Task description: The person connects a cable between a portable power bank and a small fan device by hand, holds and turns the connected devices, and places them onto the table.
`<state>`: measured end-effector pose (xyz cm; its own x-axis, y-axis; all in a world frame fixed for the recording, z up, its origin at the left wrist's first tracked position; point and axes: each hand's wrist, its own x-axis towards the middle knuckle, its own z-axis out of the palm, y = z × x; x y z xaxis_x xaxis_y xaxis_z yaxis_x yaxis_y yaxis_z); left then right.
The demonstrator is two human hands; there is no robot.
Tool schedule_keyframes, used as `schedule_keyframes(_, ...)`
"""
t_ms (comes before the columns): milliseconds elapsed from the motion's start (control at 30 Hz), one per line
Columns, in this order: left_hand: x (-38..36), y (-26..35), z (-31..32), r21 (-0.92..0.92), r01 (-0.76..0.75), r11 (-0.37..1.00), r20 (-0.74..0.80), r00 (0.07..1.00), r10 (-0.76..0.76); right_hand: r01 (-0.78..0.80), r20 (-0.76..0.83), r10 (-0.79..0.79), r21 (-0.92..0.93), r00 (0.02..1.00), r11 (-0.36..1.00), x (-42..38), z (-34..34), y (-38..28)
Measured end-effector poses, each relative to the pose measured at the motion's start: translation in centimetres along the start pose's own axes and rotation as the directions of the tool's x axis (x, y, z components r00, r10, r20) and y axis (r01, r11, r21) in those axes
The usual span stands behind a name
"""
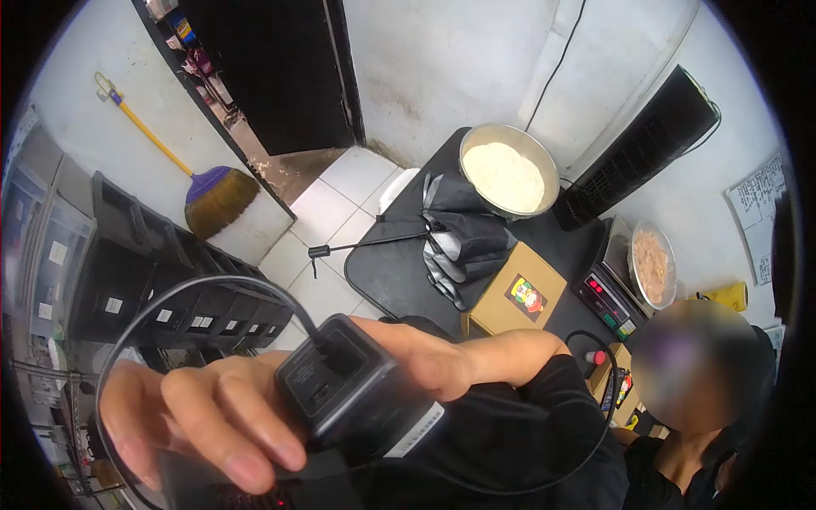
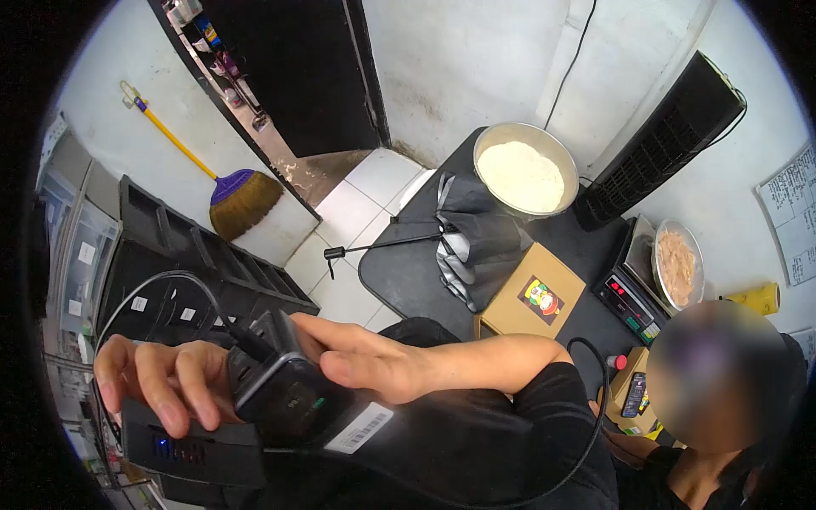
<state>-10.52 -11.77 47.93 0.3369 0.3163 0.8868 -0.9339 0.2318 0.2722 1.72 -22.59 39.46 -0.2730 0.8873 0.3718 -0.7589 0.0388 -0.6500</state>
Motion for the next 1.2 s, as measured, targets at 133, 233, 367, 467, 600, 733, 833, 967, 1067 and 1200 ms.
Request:
schedule_keyframes(133,-0.5,0.4,-0.5,-0.058,0.114,0.992,-0.009,0.993,-0.115,0.049,-0.041,-0.057,-0.166,0.998,0.985,-0.2,-0.1,-0.6)
schedule_keyframes(233,-0.2,1.1,-1.0,-0.054,0.289,0.956,-0.008,0.957,-0.29,-0.011,-0.143,-0.014,-0.172,0.99,0.985,-1.5,-1.0,0.0)
schedule_keyframes(367,0.1,0.9,-1.1,-0.064,0.381,0.922,-0.03,0.923,-0.384,-0.044,-0.194,0.021,-0.117,0.981,0.992,-1.7,-1.4,0.3)
schedule_keyframes(467,-0.1,0.3,0.1,-0.067,0.25,0.966,-0.102,0.961,-0.256,-0.059,-0.119,0.046,-0.108,0.992,0.992,-1.3,-0.8,0.0)
schedule_keyframes(600,0.4,0.0,-0.3,0.07,-0.192,0.979,-0.044,0.98,0.195,0.128,0.038,-0.126,-0.038,0.991,0.991,0.8,1.2,-1.2)
schedule_keyframes(733,-0.6,2.4,-2.6,0.008,-0.185,0.983,0.043,0.982,0.184,0.151,0.047,-0.148,-0.065,0.988,0.986,1.2,1.6,-1.0)
schedule_keyframes(833,-0.8,4.3,-3.7,-0.059,-0.173,0.983,0.047,0.983,0.176,0.14,0.057,-0.135,-0.083,0.989,0.987,1.4,1.8,-1.1)
schedule_keyframes(967,0.3,1.2,-0.7,0.032,-0.363,0.931,-0.041,0.93,0.365,0.133,0.046,-0.13,-0.085,0.991,0.987,1.4,1.9,-1.1)
schedule_keyframes(1067,0.0,3.5,-2.3,-0.013,-0.277,0.961,-0.014,0.961,0.277,0.147,0.051,-0.142,-0.112,0.989,0.983,1.5,1.9,-1.0)
schedule_keyframes(1200,-0.3,2.4,-1.4,0.053,-0.375,0.925,-0.051,0.925,0.378,0.157,0.044,-0.152,-0.146,0.987,0.977,1.5,2.1,-1.0)
